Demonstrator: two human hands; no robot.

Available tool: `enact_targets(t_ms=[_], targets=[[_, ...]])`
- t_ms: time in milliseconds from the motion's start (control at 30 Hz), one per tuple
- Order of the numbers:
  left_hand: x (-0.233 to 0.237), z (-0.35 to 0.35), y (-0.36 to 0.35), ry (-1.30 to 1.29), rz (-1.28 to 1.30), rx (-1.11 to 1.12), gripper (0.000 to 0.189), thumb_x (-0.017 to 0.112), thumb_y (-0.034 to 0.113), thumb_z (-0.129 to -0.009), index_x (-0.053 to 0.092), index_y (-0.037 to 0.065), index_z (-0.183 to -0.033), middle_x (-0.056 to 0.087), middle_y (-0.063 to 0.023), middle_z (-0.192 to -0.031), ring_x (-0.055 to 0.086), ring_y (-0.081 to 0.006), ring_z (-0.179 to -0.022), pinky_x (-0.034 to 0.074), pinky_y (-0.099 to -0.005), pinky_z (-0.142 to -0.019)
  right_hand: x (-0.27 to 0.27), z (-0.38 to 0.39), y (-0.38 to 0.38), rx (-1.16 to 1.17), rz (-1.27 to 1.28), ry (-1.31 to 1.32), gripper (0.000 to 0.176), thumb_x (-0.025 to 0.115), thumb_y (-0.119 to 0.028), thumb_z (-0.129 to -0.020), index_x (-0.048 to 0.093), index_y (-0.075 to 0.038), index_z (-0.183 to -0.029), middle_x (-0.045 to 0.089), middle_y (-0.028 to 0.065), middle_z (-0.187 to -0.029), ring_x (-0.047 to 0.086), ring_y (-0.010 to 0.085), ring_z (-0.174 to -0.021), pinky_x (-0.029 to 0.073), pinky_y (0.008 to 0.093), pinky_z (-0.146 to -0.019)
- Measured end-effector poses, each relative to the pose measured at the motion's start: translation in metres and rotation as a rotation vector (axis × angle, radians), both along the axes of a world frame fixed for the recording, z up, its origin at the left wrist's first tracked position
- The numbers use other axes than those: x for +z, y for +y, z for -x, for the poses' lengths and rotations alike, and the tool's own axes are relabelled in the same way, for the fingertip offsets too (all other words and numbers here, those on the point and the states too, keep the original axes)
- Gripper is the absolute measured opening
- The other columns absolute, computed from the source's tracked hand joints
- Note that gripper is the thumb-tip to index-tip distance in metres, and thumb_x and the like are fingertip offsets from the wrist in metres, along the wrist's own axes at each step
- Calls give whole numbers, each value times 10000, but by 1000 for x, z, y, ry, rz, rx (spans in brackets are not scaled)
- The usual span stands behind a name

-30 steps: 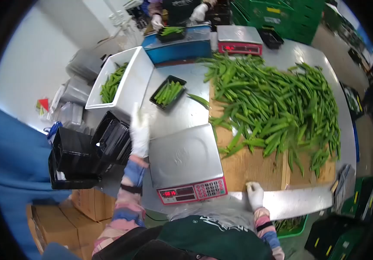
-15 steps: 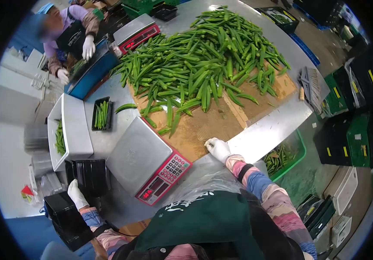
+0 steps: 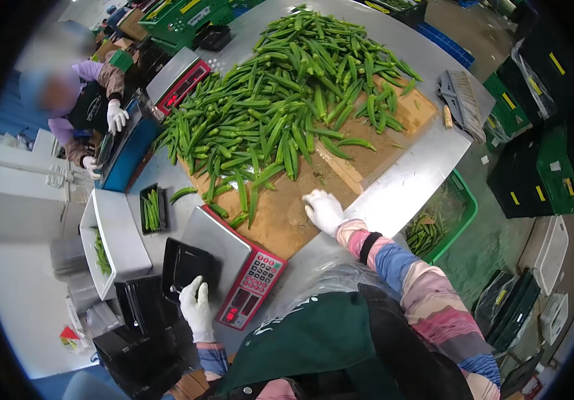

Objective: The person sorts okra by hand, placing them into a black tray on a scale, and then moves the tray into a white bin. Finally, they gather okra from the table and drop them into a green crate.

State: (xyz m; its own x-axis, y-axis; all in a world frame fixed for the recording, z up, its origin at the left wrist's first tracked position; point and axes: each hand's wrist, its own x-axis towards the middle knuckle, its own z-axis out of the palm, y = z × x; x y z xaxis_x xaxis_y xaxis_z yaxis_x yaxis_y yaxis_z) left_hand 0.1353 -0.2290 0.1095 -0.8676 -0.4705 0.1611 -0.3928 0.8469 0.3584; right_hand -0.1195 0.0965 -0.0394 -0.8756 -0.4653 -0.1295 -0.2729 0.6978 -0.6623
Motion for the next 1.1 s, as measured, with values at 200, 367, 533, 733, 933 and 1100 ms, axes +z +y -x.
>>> enact_targets(t_ms=[200, 367, 533, 733, 933, 1100], targets=[[25, 56, 22, 178, -162, 111, 321, 752, 75, -905, 698, 24, -1217, 691, -112, -1110, 650, -233, -1039, 515, -348, -945, -5, 66, 12, 225, -268, 348, 652, 706, -271, -863, 489, -72, -1446, 432, 145, -1532, 378, 356, -1429, 347, 480, -1148], [35, 122, 40, 192, -90, -127, 344, 765, 48, -868, 705, 43, -1206, 697, -111, -1126, 650, -265, -1055, 501, -359, -960, -1, 60, 99, 691, -239, 350, 573, 616, -230, -930, 480, -20, -1446, 422, 133, -1561, 384, 279, -1454, 331, 441, -1184], [31, 184, 34, 101, -378, -141, 380, 687, 66, -933, 646, 8, -1306, 668, -140, -1239, 646, -267, -1130, 492, -358, -1009, 82, 72, 255, 650, -836, -427, 484, 565, -463, -923, 665, -148, -1277, 716, 189, -1101, 693, 379, -980, 542, 454, -877], [-16, 351, 74, 84, -651, -269, 551, 677, 144, -950, 499, -18, -1445, 573, -196, -1421, 554, -286, -1310, 421, -360, -1112, 106, 179, 191, 328, -296, -40, 511, 624, -342, -925, 588, -62, -1351, 703, 223, -1089, 677, 404, -989, 536, 491, -889], [-84, 471, 59, -190, -211, -283, 822, 719, 465, -897, 418, 11, -1514, 455, -234, -1527, 394, -335, -1452, 298, -422, -1196, 45, 297, -36, 249, 68, 389, 495, 693, -317, -894, 610, -19, -1281, 672, 180, -1212, 626, 358, -1130, 491, 453, -974], [-93, 462, 80, -407, 11, -114, 956, 672, 698, -799, 429, 136, -1534, 398, -193, -1563, 224, -386, -1511, 145, -662, -1188, 34, 308, -72, 255, -321, 480, 683, 645, -655, -840, 675, -73, -1197, 696, 112, -1137, 598, 291, -1114, 411, 426, -997]])
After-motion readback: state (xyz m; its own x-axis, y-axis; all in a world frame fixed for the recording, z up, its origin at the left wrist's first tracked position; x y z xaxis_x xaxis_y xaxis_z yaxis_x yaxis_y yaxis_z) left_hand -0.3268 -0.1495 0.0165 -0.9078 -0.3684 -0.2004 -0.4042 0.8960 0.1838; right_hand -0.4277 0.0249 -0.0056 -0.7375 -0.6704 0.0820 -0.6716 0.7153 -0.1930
